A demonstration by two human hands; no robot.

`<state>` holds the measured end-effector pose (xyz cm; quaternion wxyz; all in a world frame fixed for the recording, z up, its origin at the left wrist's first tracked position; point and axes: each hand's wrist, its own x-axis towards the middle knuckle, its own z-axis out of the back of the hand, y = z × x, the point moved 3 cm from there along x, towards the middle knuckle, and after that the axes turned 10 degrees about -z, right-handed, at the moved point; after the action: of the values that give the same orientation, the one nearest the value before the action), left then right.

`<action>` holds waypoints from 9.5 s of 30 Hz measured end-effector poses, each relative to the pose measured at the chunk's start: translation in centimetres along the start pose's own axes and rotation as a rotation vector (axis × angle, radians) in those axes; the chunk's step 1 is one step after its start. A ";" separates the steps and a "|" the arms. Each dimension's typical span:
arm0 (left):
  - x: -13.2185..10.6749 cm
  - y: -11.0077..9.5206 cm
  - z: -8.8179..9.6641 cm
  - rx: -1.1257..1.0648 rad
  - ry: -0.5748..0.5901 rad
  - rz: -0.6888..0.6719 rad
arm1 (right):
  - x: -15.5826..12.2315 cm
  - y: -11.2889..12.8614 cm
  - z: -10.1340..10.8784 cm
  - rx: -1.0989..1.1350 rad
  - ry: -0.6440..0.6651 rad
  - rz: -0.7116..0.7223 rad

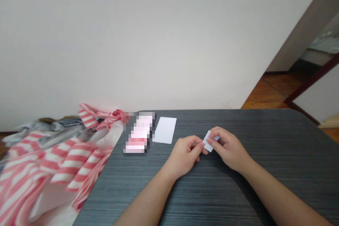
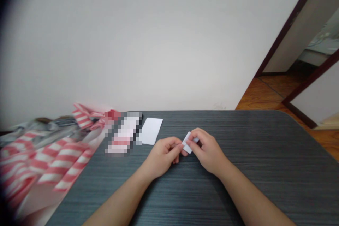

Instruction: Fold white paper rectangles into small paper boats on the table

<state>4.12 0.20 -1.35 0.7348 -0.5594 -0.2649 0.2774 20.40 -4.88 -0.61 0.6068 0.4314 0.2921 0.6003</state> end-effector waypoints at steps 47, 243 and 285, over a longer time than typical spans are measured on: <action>0.0 0.2 0.2 0.059 -0.008 0.007 | 0.1 -1.2 -1.1 0.223 0.221 -0.350; 0.2 -0.1 0.1 -0.203 -0.060 0.014 | -0.2 -0.3 -0.9 0.239 0.238 -0.329; 0.3 1.8 0.3 -0.314 -0.141 0.038 | -0.3 0.0 0.2 -0.352 0.049 0.357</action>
<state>3.97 1.01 -2.96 0.6127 -0.6513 -0.3453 0.2848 20.53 -5.18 -0.58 0.5497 0.3490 0.1169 0.7499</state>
